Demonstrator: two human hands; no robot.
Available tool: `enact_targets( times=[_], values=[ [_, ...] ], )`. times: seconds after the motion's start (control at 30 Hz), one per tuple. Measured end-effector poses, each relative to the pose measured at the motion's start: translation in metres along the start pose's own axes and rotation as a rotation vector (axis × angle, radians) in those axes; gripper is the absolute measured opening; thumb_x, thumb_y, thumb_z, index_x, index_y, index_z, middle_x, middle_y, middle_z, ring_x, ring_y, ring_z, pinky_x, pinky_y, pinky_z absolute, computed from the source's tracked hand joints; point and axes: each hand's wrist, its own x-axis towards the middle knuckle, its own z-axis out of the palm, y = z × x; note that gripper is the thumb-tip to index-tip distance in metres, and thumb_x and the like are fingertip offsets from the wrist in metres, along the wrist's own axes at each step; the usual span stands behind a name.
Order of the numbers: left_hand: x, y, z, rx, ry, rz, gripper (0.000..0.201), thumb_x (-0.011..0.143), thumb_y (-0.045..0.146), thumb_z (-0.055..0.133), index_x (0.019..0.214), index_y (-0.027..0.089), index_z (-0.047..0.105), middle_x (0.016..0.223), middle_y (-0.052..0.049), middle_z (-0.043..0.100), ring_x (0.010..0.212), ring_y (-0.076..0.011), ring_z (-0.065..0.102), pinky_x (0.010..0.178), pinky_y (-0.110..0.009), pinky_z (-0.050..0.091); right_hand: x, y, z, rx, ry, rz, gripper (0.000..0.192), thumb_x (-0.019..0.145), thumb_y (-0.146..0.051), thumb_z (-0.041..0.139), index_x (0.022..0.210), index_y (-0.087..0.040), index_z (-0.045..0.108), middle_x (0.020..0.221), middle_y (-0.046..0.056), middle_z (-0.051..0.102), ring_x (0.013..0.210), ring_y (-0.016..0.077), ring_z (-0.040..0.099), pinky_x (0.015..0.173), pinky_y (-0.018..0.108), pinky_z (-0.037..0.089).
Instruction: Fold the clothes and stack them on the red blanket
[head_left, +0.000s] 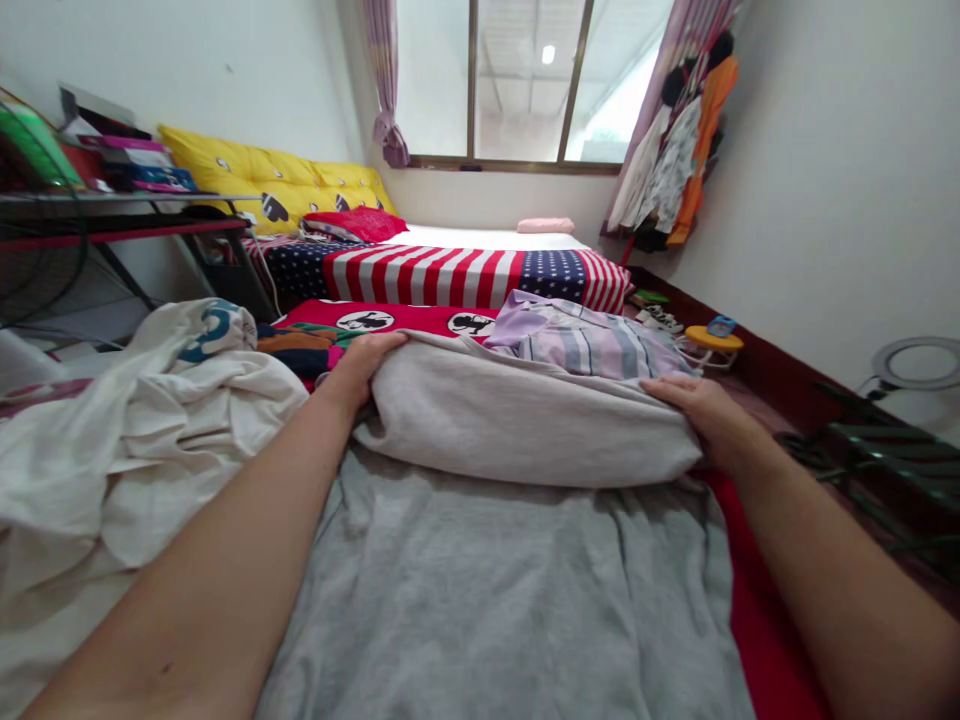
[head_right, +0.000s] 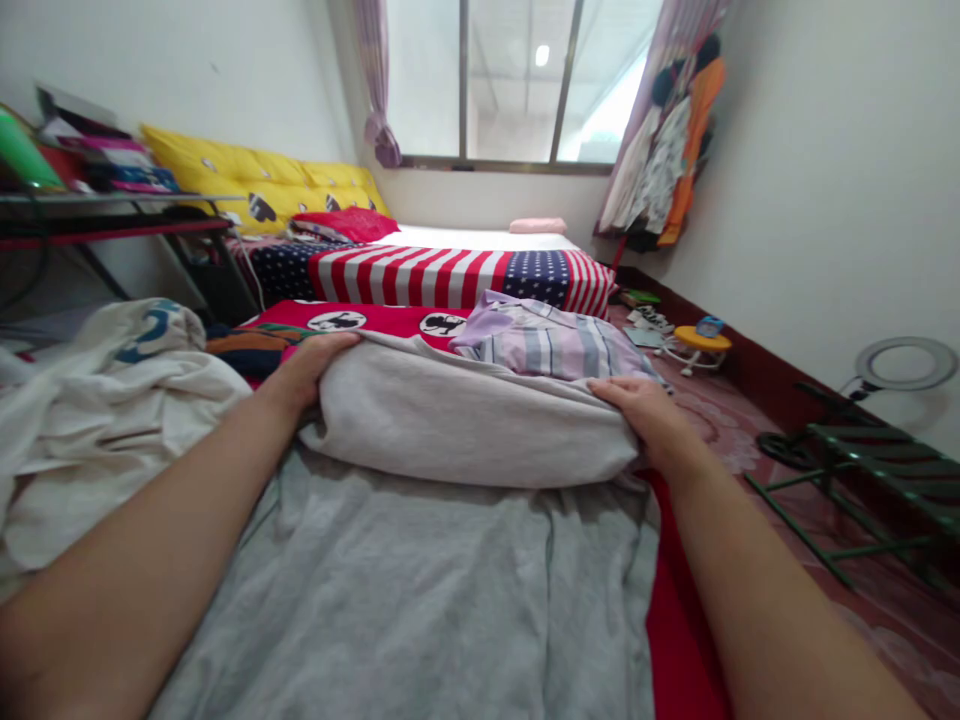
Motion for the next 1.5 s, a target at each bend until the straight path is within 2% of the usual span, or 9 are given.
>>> enact_targets(
  times=[0.1, 0.23, 0.33, 0.5, 0.6, 0.77, 1.2, 1.33, 1.5],
  values=[
    [-0.008, -0.006, 0.011, 0.295, 0.006, 0.049, 0.019, 0.061, 0.036, 0.072, 0.063, 0.018, 0.067, 0.058, -0.002, 0.058, 0.070, -0.0249, 0.059, 0.070, -0.035, 0.046, 0.009, 0.020, 0.010, -0.262, 0.221, -0.023, 0.034, 0.065, -0.050, 0.069, 0.073, -0.017, 0.070, 0.058, 0.002, 0.062, 0.051, 0.0162, 0.054, 0.045, 0.026, 0.039],
    [-0.019, 0.000, 0.020, 0.811, 0.049, 0.433, 0.027, 0.069, 0.026, 0.066, 0.095, 0.022, 0.072, 0.099, -0.009, 0.066, 0.100, -0.0304, 0.059, 0.087, -0.041, 0.043, 0.014, 0.026, 0.018, -0.500, 0.455, -0.166, 0.040, 0.065, -0.039, 0.070, 0.098, -0.017, 0.068, 0.082, 0.008, 0.069, 0.073, 0.0231, 0.063, 0.065, 0.033, 0.048],
    [-0.026, 0.011, 0.029, 0.776, 0.005, 0.617, 0.028, 0.079, 0.024, 0.057, 0.103, 0.019, 0.071, 0.109, -0.010, 0.065, 0.106, -0.0273, 0.057, 0.093, -0.039, 0.042, 0.006, 0.013, 0.026, -0.585, 0.474, -0.367, 0.032, 0.072, -0.029, 0.064, 0.102, -0.017, 0.065, 0.097, 0.010, 0.070, 0.088, 0.0249, 0.064, 0.079, 0.036, 0.048],
    [-0.040, 0.013, 0.049, 0.726, -0.715, 0.559, 0.049, 0.090, 0.047, 0.043, 0.125, 0.018, 0.060, 0.130, -0.008, 0.060, 0.117, -0.0232, 0.056, 0.099, -0.031, 0.040, -0.011, -0.001, 0.047, -0.730, 0.191, -0.622, 0.021, 0.086, -0.035, 0.052, 0.088, -0.022, 0.069, 0.096, 0.006, 0.070, 0.092, 0.0222, 0.064, 0.085, 0.034, 0.045],
    [-0.045, 0.003, 0.054, 0.883, -0.877, 0.484, 0.069, 0.090, 0.058, 0.038, 0.146, 0.017, 0.035, 0.155, -0.011, 0.027, 0.141, -0.0262, 0.026, 0.114, -0.041, 0.022, -0.012, 0.011, 0.050, -0.939, 0.009, -0.542, 0.026, 0.087, -0.041, 0.052, 0.098, -0.025, 0.069, 0.108, 0.005, 0.068, 0.101, 0.0253, 0.061, 0.088, 0.038, 0.043],
    [-0.046, -0.008, 0.054, 0.930, -0.848, 0.479, 0.070, 0.092, 0.062, 0.028, 0.149, 0.022, 0.026, 0.158, -0.007, 0.020, 0.144, -0.0248, 0.017, 0.115, -0.043, 0.019, -0.008, 0.024, 0.045, -1.051, 0.010, -0.399, 0.030, 0.089, -0.043, 0.048, 0.109, -0.028, 0.064, 0.119, 0.004, 0.063, 0.107, 0.0267, 0.058, 0.087, 0.039, 0.043],
    [-0.057, -0.006, 0.061, 1.039, -0.713, 0.544, 0.061, 0.094, 0.058, 0.030, 0.145, 0.024, 0.035, 0.154, -0.008, 0.029, 0.141, -0.0257, 0.027, 0.112, -0.044, 0.024, -0.018, 0.019, 0.054, -1.133, 0.081, -0.440, 0.030, 0.092, -0.038, 0.045, 0.113, -0.028, 0.064, 0.117, 0.004, 0.064, 0.105, 0.0228, 0.059, 0.085, 0.034, 0.040],
    [-0.078, 0.007, 0.062, 1.087, -0.589, 0.533, 0.052, 0.096, 0.047, 0.035, 0.136, 0.017, 0.047, 0.146, -0.016, 0.042, 0.133, -0.0300, 0.039, 0.106, -0.047, 0.034, -0.020, 0.019, 0.052, -1.120, 0.064, -0.465, 0.032, 0.093, -0.037, 0.043, 0.115, -0.028, 0.064, 0.118, 0.004, 0.064, 0.106, 0.0217, 0.059, 0.087, 0.033, 0.040],
    [-0.111, 0.025, 0.027, 1.090, -0.502, 0.655, 0.039, 0.091, 0.023, 0.043, 0.128, 0.017, 0.054, 0.142, -0.016, 0.045, 0.132, -0.0270, 0.040, 0.110, -0.044, 0.029, -0.017, 0.021, 0.050, -1.099, 0.064, -0.481, 0.034, 0.092, -0.037, 0.043, 0.115, -0.027, 0.065, 0.119, 0.005, 0.065, 0.106, 0.0231, 0.060, 0.087, 0.035, 0.042]
  ],
)
